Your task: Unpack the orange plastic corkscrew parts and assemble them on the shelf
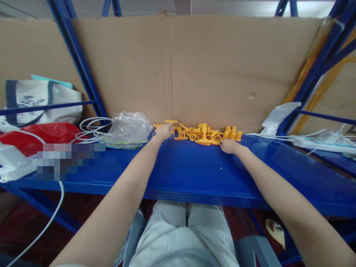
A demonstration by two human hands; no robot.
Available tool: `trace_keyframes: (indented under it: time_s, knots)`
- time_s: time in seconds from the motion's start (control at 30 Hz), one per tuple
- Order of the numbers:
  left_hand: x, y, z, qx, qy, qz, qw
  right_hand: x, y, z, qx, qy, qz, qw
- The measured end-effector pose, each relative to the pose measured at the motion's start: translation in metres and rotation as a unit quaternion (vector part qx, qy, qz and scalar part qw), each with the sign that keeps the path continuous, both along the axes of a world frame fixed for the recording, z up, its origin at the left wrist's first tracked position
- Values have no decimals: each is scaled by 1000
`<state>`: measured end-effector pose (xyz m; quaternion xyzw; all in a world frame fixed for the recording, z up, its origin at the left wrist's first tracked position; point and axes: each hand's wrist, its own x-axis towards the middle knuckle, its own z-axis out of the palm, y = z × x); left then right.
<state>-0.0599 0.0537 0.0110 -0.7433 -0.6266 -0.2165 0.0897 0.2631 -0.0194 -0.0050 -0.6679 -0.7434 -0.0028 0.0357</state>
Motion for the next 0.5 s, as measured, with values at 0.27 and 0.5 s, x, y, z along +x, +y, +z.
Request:
trace_keyframes:
  time_s: [0.27, 0.5]
  knots:
    - [8, 21, -15, -92, 33, 18, 995, -8, -7, 5, -17, -41, -10, 999]
    - [1, 22, -19, -135, -2, 91, 987, -10, -12, 8, -1, -9, -41, 999]
